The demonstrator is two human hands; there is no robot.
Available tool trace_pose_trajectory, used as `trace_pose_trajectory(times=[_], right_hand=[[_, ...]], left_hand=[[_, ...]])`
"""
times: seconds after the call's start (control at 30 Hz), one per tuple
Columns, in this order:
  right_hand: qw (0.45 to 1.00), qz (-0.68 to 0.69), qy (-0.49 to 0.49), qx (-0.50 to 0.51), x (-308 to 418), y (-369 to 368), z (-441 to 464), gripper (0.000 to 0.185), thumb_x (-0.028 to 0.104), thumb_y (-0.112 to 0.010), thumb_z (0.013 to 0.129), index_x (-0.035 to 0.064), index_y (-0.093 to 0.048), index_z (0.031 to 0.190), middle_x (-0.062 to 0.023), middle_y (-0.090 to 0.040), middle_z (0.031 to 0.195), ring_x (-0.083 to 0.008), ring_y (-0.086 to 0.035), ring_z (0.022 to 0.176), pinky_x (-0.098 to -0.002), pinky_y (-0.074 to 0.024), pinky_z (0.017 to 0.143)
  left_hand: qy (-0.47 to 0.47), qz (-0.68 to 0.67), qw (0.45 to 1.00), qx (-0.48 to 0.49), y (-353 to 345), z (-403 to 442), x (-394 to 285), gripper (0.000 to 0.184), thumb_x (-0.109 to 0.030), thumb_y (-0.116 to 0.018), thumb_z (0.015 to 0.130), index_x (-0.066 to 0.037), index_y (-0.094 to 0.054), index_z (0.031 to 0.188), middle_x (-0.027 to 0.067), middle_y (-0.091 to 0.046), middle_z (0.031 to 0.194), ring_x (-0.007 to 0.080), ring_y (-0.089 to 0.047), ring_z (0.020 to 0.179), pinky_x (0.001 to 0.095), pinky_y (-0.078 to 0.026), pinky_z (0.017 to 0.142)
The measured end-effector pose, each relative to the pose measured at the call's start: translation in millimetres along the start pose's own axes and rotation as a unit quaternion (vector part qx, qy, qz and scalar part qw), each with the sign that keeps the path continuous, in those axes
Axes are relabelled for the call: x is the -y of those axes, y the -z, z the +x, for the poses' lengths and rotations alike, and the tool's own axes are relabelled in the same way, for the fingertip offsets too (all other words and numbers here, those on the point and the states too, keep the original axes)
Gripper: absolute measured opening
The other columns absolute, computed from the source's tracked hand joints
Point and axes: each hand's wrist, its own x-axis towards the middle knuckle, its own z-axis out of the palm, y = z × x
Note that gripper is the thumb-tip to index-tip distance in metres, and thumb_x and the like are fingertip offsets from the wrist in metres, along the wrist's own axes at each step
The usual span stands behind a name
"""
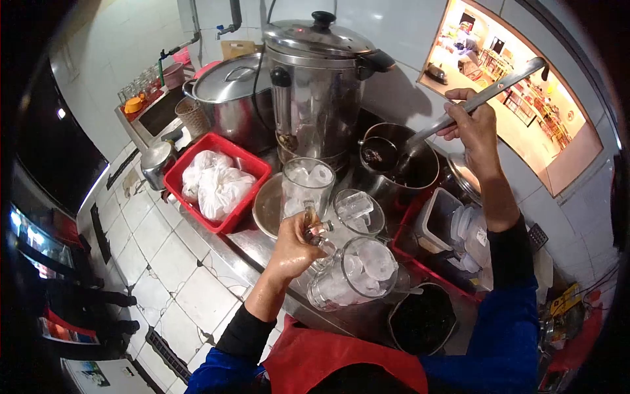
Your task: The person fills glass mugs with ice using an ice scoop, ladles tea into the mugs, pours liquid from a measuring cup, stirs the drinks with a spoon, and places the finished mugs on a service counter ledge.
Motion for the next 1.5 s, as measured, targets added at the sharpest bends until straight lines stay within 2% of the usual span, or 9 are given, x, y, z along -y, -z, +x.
trace_pose_trajectory(times=[0.33, 0.47, 0.7, 0.83, 0.87, 0.9, 1.0, 1.33, 1.5], right_hand=[[0.985, 0.027, 0.154, 0.067, 54, -19, -72, 0.017, 0.004, -0.052, 0.079, -0.0006, -0.053, 0.096, -0.0077, -0.058, 0.07, -0.0123, -0.059, 0.061, -0.0237, -0.0462, 0.05], [0.872, -0.195, 0.448, 0.04, 63, -19, -112, 0.013, 0.002, -0.054, 0.077, 0.0013, -0.056, 0.09, -0.0103, -0.058, 0.069, -0.0213, -0.059, 0.06, -0.0278, -0.047, 0.055], [0.737, -0.162, 0.623, 0.207, 59, -11, -147, 0.022, 0.005, -0.063, 0.071, 0.0061, -0.054, 0.091, -0.0126, -0.058, 0.085, -0.0264, -0.061, 0.074, -0.0343, -0.0548, 0.064], [0.826, -0.148, 0.536, 0.095, 32, -18, -127, 0.019, 0.001, -0.06, 0.072, 0.0042, -0.054, 0.09, -0.0114, -0.059, 0.079, -0.0249, -0.061, 0.074, -0.0326, -0.0526, 0.062], [0.819, -0.437, 0.345, 0.139, 43, -8, -121, 0.017, 0.0, -0.057, 0.073, 0.0014, -0.055, 0.09, -0.0118, -0.059, 0.074, -0.0253, -0.061, 0.071, -0.0309, -0.0502, 0.059], [0.871, -0.24, 0.428, 0.007, 10, -12, -99, 0.015, 0.0, -0.056, 0.076, -0.0006, -0.056, 0.091, -0.0134, -0.059, 0.075, -0.0239, -0.06, 0.066, -0.029, -0.0476, 0.055], [0.962, -0.133, 0.235, -0.045, -58, -20, -43, 0.012, 0.006, -0.053, 0.082, 0.0019, -0.057, 0.093, -0.0097, -0.057, 0.064, -0.0148, -0.056, 0.056, -0.0254, -0.0441, 0.053], [0.903, -0.33, 0.275, 0.004, -183, -40, -8, 0.011, 0.006, -0.054, 0.076, 0.0043, -0.06, 0.085, -0.009, -0.063, 0.078, -0.0272, -0.06, 0.076, -0.0349, -0.0476, 0.069], [0.954, -0.271, 0.13, -0.001, -183, -35, -4, 0.012, 0.005, -0.055, 0.075, 0.0042, -0.059, 0.086, -0.0118, -0.061, 0.072, -0.0284, -0.06, 0.07, -0.0354, -0.0479, 0.065]], left_hand=[[0.009, -0.086, 0.995, -0.048, 12, -19, -3, 0.032, 0.009, -0.064, 0.048, -0.002, -0.049, 0.075, -0.0036, -0.045, 0.071, 0.0061, -0.041, 0.064, 0.0211, -0.036, 0.056], [0.009, -0.058, 0.997, -0.039, 18, -25, -9, 0.032, 0.01, -0.061, 0.047, -0.002, -0.049, 0.074, -0.0013, -0.047, 0.072, 0.0076, -0.043, 0.065, 0.0218, -0.039, 0.061], [-0.022, -0.035, 0.998, -0.047, 22, -28, -3, 0.032, 0.009, -0.063, 0.046, -0.003, -0.048, 0.072, -0.002, -0.047, 0.072, 0.0074, -0.043, 0.064, 0.0227, -0.038, 0.058], [-0.001, -0.039, 0.998, -0.039, 18, -32, -12, 0.034, 0.01, -0.062, 0.045, -0.003, -0.048, 0.072, -0.0018, -0.048, 0.072, 0.0079, -0.044, 0.065, 0.0229, -0.039, 0.06], [-0.002, -0.039, 0.999, -0.035, 16, -33, -12, 0.034, 0.01, -0.062, 0.045, -0.003, -0.048, 0.072, -0.0018, -0.048, 0.072, 0.0079, -0.044, 0.065, 0.0229, -0.039, 0.06], [0.007, -0.038, 0.999, -0.028, 16, -34, -11, 0.034, 0.011, -0.062, 0.044, -0.003, -0.049, 0.072, -0.0018, -0.049, 0.073, 0.008, -0.044, 0.065, 0.0231, -0.039, 0.059], [0.01, -0.035, 0.999, -0.003, 14, -36, -7, 0.034, 0.01, -0.062, 0.044, -0.004, -0.048, 0.071, -0.0033, -0.047, 0.07, 0.0072, -0.043, 0.064, 0.0221, -0.037, 0.057], [0.015, 0.003, 0.999, 0.052, 4, -43, -18, 0.035, 0.001, -0.066, 0.044, -0.008, -0.039, 0.064, -0.0053, -0.037, 0.065, 0.0072, -0.033, 0.063, 0.0215, -0.029, 0.056], [0.014, 0.017, 0.997, 0.07, -1, -42, -23, 0.034, 0.0, -0.067, 0.045, -0.008, -0.038, 0.062, -0.0047, -0.037, 0.064, 0.0077, -0.033, 0.062, 0.0227, -0.028, 0.054]])
